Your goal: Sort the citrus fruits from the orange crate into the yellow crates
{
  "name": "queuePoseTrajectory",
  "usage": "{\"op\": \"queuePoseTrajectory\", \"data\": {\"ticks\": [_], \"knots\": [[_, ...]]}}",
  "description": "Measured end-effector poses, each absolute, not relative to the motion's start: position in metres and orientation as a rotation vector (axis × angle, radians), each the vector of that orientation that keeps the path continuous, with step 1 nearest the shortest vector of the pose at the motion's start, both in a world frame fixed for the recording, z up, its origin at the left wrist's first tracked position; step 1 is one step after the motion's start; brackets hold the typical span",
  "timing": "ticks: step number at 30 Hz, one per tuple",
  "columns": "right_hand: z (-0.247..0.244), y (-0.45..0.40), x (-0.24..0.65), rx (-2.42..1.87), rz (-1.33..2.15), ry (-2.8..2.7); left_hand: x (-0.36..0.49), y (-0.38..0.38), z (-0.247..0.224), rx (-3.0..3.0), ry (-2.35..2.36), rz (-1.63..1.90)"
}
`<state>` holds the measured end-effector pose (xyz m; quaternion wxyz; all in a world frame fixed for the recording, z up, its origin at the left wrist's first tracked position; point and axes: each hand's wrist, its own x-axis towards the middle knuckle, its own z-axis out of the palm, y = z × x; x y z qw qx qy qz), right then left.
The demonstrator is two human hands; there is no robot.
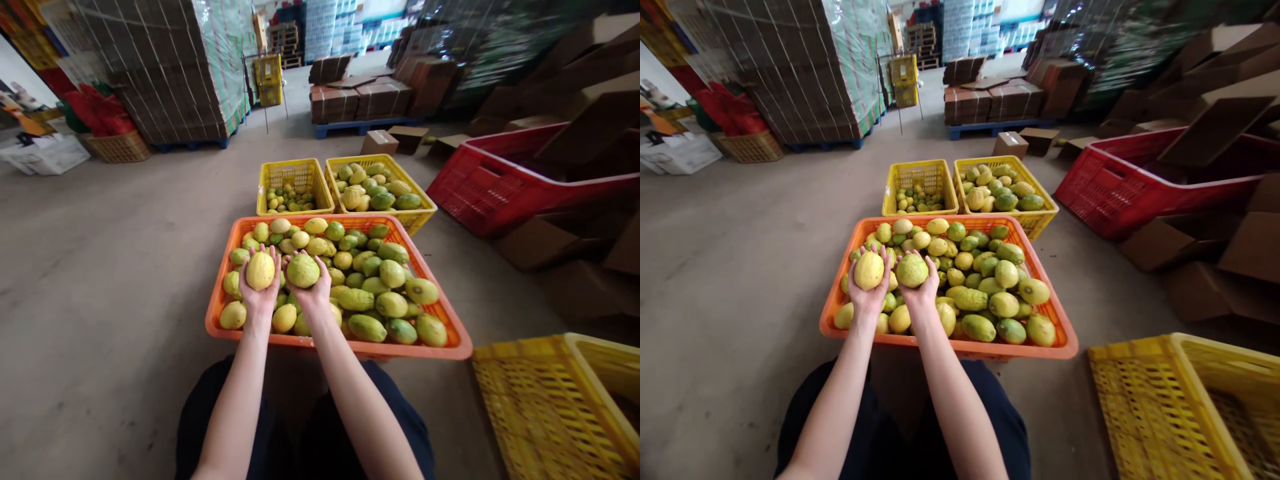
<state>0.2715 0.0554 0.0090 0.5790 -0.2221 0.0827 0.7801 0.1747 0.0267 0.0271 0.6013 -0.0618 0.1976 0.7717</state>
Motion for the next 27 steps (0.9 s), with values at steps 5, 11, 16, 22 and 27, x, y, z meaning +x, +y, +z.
{"op": "queuePoseTrajectory", "data": {"ticks": [5,11,16,22,27], "knots": [[-0.004,0.057,0.266,-0.615,1.789,0.211,0.164,0.022,0.026,-0.168,0.422,1.773],[-0.023,0.055,0.253,-0.918,1.783,0.226,0.137,0.013,0.034,-0.309,0.369,1.747],[-0.02,0.056,0.234,-1.18,1.741,0.195,0.109,0.012,0.037,-0.447,0.424,1.724],[0.052,0.154,0.201,-1.072,1.635,-0.235,0.094,0.013,0.034,-0.501,0.373,1.726],[0.088,0.192,0.19,-1.155,1.635,-0.502,0.094,0.013,0.027,-0.362,0.362,1.765]]}}
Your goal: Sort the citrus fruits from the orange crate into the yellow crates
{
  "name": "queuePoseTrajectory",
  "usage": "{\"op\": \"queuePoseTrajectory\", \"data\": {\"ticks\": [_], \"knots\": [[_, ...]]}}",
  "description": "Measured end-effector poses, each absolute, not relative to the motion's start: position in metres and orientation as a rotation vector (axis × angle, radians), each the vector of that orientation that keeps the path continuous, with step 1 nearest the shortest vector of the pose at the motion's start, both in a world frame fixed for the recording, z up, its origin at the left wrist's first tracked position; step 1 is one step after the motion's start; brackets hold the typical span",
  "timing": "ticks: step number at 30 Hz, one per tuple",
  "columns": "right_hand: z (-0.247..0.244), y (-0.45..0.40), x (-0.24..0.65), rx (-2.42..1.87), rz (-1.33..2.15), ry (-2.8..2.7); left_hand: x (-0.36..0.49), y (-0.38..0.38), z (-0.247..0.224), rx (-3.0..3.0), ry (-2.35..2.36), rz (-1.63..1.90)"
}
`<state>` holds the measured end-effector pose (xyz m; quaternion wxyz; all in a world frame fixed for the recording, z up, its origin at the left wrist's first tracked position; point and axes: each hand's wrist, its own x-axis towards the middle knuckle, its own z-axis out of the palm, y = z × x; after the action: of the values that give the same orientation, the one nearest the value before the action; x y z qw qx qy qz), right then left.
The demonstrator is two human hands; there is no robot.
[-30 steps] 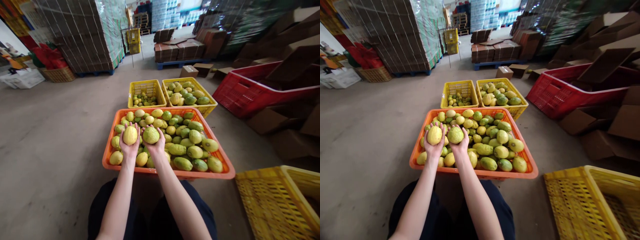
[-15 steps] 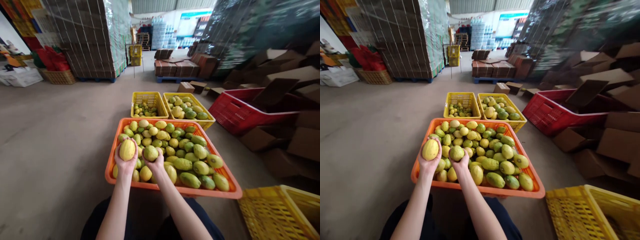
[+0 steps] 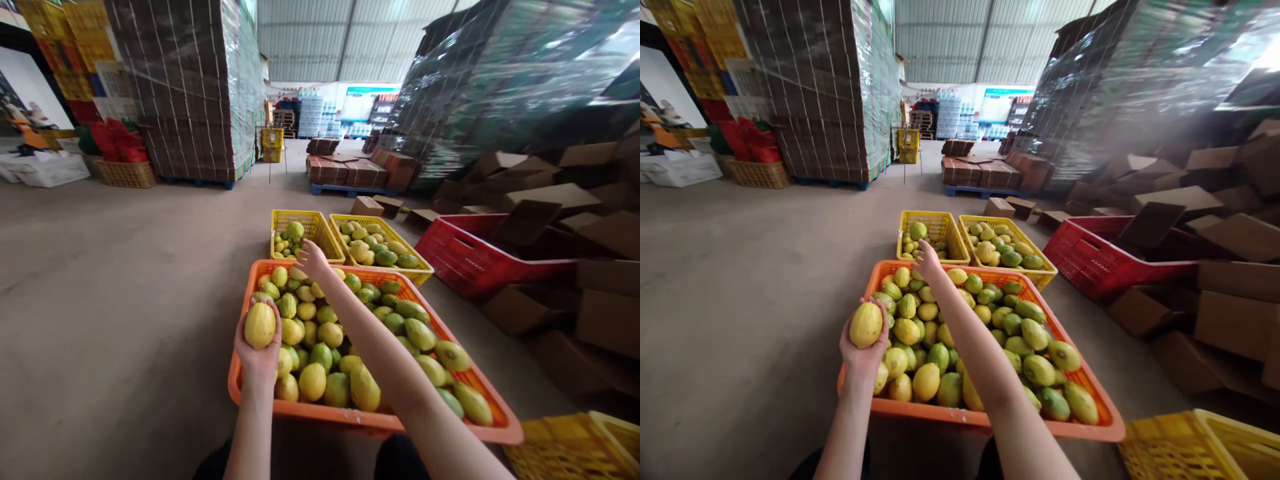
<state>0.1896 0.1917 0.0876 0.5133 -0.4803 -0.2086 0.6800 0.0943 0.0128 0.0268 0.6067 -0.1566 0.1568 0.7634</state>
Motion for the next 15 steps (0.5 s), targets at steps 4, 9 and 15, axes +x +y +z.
{"op": "queuePoseTrajectory", "data": {"ticks": [4,9,15], "knots": [[0.067,0.137,0.214,-1.152,1.721,-0.729,0.1,0.016,0.019,-0.291,0.416,1.784],[0.031,0.069,0.26,-1.068,1.627,-0.872,0.116,0.016,0.003,-0.218,0.335,1.72],[0.014,0.025,0.281,-1.004,1.694,-0.592,0.131,0.003,-0.017,-0.163,0.502,1.555]]}}
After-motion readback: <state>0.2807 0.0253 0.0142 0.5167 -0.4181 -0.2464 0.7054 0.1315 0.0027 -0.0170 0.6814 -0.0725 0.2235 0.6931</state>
